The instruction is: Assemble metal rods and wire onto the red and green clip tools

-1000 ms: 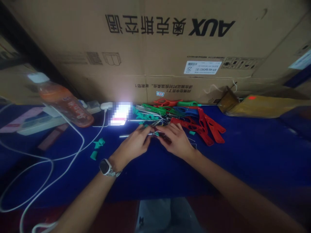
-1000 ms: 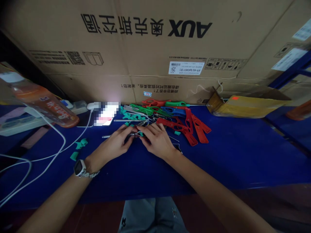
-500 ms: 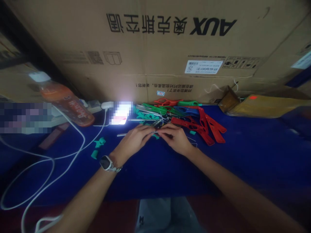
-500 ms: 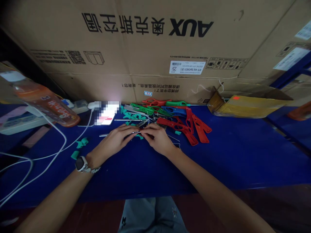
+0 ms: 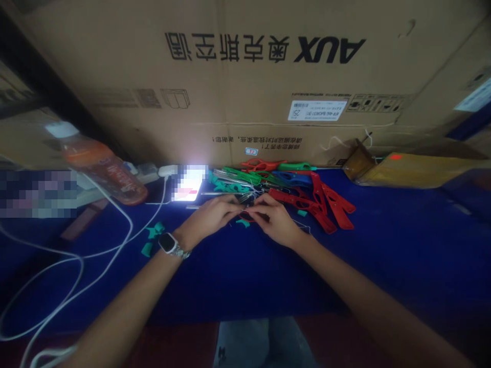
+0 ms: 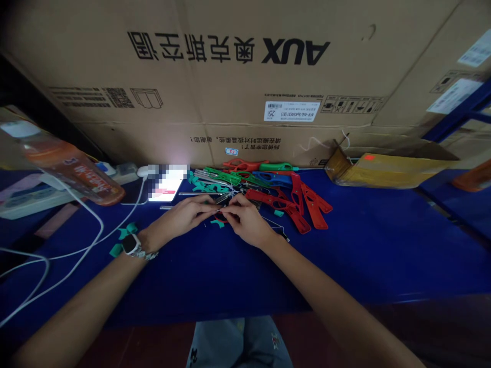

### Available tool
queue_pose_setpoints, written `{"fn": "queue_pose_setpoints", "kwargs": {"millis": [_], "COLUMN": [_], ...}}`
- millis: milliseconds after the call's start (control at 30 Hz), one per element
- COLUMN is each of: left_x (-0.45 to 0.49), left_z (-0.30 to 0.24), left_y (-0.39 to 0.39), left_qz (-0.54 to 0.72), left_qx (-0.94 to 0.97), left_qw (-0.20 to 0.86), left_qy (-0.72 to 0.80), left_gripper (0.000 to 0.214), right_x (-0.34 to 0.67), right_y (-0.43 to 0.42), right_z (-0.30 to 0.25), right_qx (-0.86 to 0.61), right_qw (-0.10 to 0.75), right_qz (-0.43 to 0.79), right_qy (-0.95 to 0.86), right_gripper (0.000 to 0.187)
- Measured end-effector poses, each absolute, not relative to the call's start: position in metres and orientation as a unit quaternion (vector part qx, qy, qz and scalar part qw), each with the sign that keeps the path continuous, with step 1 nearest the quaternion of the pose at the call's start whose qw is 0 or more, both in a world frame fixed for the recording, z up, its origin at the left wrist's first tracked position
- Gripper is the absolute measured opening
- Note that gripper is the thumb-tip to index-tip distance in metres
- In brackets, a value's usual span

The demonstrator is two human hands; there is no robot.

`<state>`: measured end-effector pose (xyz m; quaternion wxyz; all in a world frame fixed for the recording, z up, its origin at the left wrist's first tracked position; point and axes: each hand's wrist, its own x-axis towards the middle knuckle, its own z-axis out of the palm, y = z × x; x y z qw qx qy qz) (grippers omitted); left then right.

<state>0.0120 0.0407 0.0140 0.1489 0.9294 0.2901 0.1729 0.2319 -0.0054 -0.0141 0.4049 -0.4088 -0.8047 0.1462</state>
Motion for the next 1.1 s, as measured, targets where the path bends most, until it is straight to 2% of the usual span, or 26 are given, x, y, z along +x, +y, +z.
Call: {"fn": "queue_pose_setpoints", "kwargs": {"millis": [133,267,467,833,1100], "left_x": [0.01,0.007,0.008,0.016,0.013], "left_z": [0.011,0.007,0.005,0.001,0.0], "left_y": [0.031,0.026,0.02,0.016,0.02], "left_qz": [0.182,0.181,0.161,0.229,0.241], "left_qx": [0.919,0.915,0.908,0.9,0.885], "left_qw": [0.163,0.168,0.158,0.127,0.18], "left_qy": [0.309,0.32,0.352,0.35,0.356], "left_gripper": [0.027,0.028,0.028,0.029,0.026], "right_x": [0.232,0.233,0.231,0.23,0.233], "right_y": [-0.01,-0.016,-0.025,-0.026,-0.025], "right_z": [-0.013,-0.014,-0.02,-0.015,-0.015], "right_qx": [-0.414,-0.415,-0.416,-0.439,-0.456], "right_qw": [0.434,0.446,0.437,0.455,0.465], "right_qz": [0.156,0.098,0.07,0.164,0.213], "right_qy": [-0.785,-0.787,-0.794,-0.757,-0.729], "right_gripper": [0.017,0.007,0.018,0.009,0.008]}}
